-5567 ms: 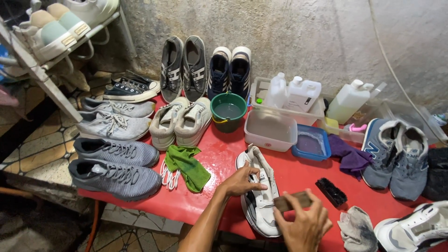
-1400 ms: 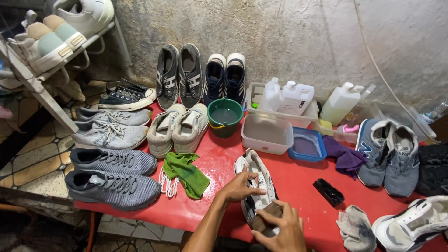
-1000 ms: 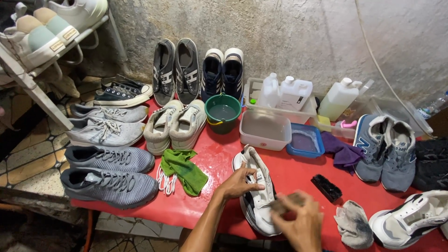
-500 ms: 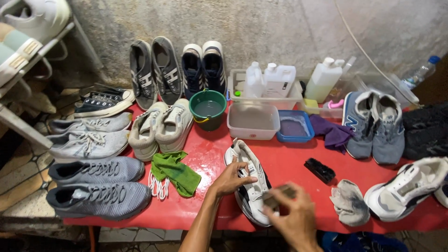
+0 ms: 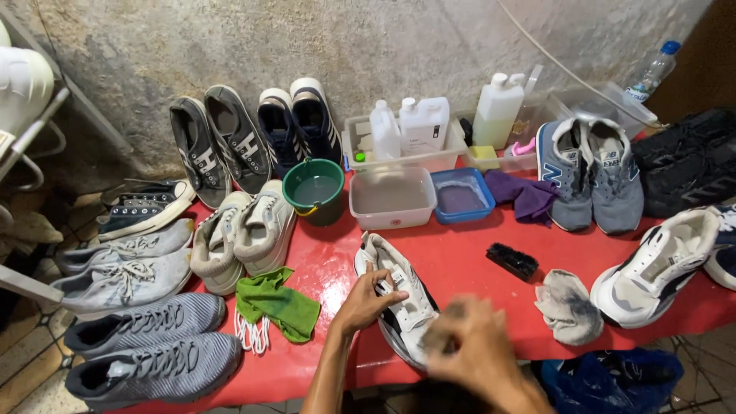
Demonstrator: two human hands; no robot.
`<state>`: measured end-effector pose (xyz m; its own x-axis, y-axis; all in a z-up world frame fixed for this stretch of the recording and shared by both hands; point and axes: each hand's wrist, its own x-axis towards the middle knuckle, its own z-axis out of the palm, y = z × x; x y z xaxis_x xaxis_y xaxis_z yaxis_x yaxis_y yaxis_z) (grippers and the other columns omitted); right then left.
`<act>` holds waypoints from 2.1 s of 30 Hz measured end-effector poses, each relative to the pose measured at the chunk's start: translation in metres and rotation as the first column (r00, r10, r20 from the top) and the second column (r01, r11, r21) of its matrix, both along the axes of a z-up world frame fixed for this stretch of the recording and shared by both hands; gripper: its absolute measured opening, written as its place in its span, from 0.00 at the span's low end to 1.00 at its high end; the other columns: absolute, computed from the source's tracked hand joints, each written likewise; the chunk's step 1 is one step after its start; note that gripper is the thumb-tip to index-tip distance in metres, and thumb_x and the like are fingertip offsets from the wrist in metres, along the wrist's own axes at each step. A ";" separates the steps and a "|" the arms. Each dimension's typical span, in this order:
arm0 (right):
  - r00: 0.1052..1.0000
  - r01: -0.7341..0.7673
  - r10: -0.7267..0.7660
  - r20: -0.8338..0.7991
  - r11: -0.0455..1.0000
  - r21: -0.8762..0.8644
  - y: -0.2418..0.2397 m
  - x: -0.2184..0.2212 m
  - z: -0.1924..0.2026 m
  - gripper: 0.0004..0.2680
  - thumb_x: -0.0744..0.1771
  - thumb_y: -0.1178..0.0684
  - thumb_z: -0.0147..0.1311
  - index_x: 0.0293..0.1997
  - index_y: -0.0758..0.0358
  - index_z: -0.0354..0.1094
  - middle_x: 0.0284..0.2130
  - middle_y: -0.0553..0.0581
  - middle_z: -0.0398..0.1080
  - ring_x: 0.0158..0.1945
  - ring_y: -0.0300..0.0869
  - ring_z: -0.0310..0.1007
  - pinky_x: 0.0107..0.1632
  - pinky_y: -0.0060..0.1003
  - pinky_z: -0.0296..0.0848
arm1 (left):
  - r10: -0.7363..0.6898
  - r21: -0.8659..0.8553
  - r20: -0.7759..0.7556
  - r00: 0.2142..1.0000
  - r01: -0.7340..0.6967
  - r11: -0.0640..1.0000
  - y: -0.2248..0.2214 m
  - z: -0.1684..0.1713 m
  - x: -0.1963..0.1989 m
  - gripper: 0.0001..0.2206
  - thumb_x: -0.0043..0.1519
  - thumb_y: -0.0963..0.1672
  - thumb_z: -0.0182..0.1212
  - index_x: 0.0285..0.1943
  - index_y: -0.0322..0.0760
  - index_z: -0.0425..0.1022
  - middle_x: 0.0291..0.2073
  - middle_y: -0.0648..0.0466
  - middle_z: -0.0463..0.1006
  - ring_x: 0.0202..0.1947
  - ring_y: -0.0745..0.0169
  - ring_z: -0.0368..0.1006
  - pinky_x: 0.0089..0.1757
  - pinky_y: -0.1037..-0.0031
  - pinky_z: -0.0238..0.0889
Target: Buffing and cleaning the exterior of a white sneaker using a brush and cloth at a shoe repair station.
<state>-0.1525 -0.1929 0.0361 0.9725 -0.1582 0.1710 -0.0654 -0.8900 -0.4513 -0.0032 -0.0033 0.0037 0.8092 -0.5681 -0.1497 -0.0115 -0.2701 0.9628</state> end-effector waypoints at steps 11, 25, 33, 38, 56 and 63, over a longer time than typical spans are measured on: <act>0.957 -0.147 0.158 -0.244 0.987 0.060 -0.018 -0.001 -0.011 0.19 0.53 0.31 0.72 0.47 0.26 0.81 0.57 0.43 0.65 0.58 0.43 0.65 0.59 0.55 0.58 | 0.004 0.058 0.003 1.000 -0.004 0.998 -0.002 0.005 -0.002 0.17 0.53 0.54 0.68 0.30 0.46 0.65 0.77 0.38 0.53 0.81 0.46 0.25 0.67 0.38 0.22; 0.971 0.048 -0.165 0.174 0.846 0.532 -0.069 -0.057 -0.067 0.25 0.55 0.50 0.70 0.60 0.54 0.74 0.57 0.51 0.75 0.61 0.38 0.74 0.64 0.34 0.70 | 0.084 0.020 0.011 0.996 -0.084 0.996 -0.011 0.012 -0.008 0.14 0.54 0.50 0.71 0.25 0.44 0.70 0.73 0.30 0.57 0.81 0.48 0.29 0.68 0.41 0.21; 0.958 0.159 -0.262 0.120 0.828 0.538 -0.081 -0.086 -0.104 0.29 0.50 0.52 0.76 0.56 0.45 0.78 0.57 0.47 0.76 0.56 0.31 0.77 0.55 0.30 0.79 | 0.292 -0.156 0.433 0.853 -0.249 0.956 -0.033 0.000 -0.020 0.23 0.61 0.47 0.69 0.21 0.39 0.58 0.15 0.58 0.59 0.24 0.72 0.55 0.74 0.50 0.31; 0.978 0.146 -0.201 0.052 0.843 0.518 -0.092 -0.083 -0.111 0.30 0.50 0.51 0.78 0.58 0.42 0.77 0.61 0.46 0.73 0.56 0.31 0.79 0.58 0.28 0.75 | 0.045 0.185 0.624 0.780 -0.203 0.962 -0.024 0.011 -0.033 0.16 0.63 0.51 0.58 0.27 0.39 0.75 0.36 0.51 0.73 0.43 0.57 0.64 0.52 0.54 0.66; 0.966 -0.058 0.168 -0.195 0.879 0.473 -0.217 -0.053 -0.361 0.21 0.61 0.41 0.62 0.62 0.38 0.76 0.70 0.45 0.63 0.70 0.35 0.65 0.65 0.25 0.64 | -0.012 0.146 0.494 0.870 -0.069 0.987 0.013 0.020 -0.057 0.08 0.61 0.44 0.66 0.38 0.37 0.74 0.69 0.46 0.56 0.75 0.41 0.49 0.62 0.31 0.52; 0.763 -0.310 0.515 0.391 0.822 -0.478 -0.223 -0.030 -0.327 0.17 0.67 0.73 0.39 0.53 0.61 0.73 0.55 0.32 0.72 0.60 0.44 0.72 0.47 0.22 0.71 | 0.432 0.104 0.643 0.633 -0.631 0.769 0.049 -0.035 -0.048 0.25 0.51 0.37 0.57 0.62 0.33 0.71 0.65 0.41 0.61 0.57 0.50 0.63 0.55 0.54 0.68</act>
